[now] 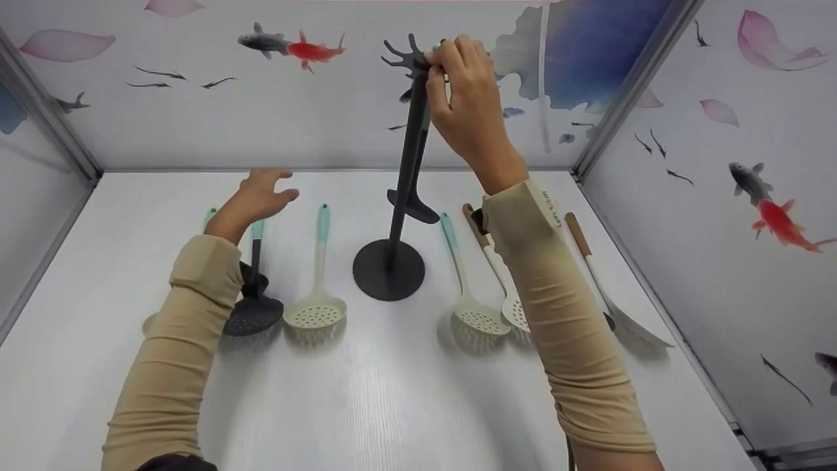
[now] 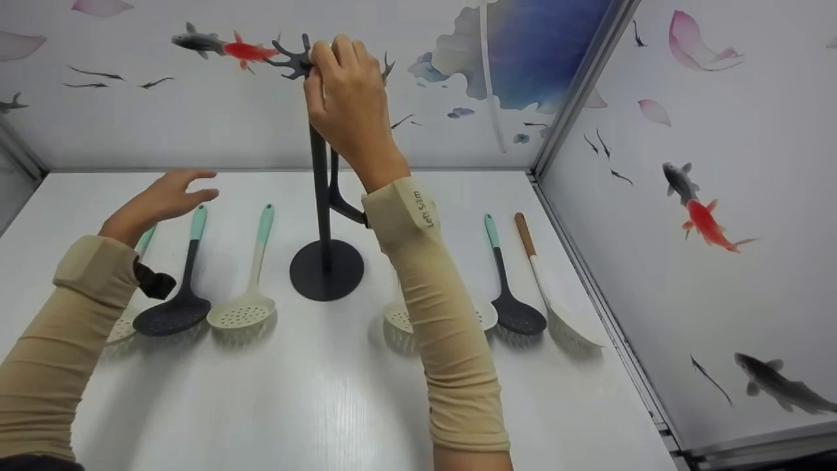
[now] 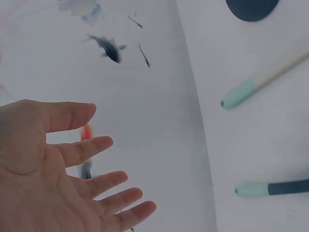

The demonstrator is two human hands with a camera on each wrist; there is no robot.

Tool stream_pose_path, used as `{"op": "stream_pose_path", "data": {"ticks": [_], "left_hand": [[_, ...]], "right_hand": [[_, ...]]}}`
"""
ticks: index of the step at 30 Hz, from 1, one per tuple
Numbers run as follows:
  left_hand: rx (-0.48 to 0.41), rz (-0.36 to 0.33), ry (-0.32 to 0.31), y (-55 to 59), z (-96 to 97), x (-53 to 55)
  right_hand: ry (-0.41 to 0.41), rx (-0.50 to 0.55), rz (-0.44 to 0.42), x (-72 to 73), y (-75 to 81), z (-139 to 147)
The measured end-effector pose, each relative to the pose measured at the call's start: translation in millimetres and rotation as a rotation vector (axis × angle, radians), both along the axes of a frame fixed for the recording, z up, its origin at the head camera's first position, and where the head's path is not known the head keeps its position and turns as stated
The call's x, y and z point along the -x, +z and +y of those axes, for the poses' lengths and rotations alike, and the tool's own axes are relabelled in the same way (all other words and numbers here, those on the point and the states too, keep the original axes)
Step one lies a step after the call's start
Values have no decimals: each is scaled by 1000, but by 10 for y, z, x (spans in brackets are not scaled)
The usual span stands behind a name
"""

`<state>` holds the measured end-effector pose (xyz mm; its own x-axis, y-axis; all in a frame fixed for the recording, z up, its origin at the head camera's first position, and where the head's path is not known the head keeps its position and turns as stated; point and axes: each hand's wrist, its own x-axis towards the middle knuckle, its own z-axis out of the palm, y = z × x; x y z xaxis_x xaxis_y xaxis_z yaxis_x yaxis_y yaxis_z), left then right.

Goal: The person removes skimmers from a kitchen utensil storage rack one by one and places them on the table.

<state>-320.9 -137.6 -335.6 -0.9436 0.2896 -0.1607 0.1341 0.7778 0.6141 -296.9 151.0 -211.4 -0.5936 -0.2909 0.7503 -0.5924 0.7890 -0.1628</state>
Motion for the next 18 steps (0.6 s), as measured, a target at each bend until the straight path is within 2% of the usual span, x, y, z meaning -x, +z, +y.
{"op": "stream_pose_path", "data": {"ticks": [6, 11, 14, 18], "left_hand": [[-224, 172, -118, 134, 452, -27], [-444, 235, -214, 206, 844, -70], [-572, 262, -196, 239, 1028, -90], [-690, 316, -106, 283, 1171, -88]], "right_hand": [[32, 15, -33, -34, 5, 7], [112, 68, -73, -39, 6, -2], [170, 97, -104, -38, 12, -29], [239, 138, -158, -38, 44, -52]]}}
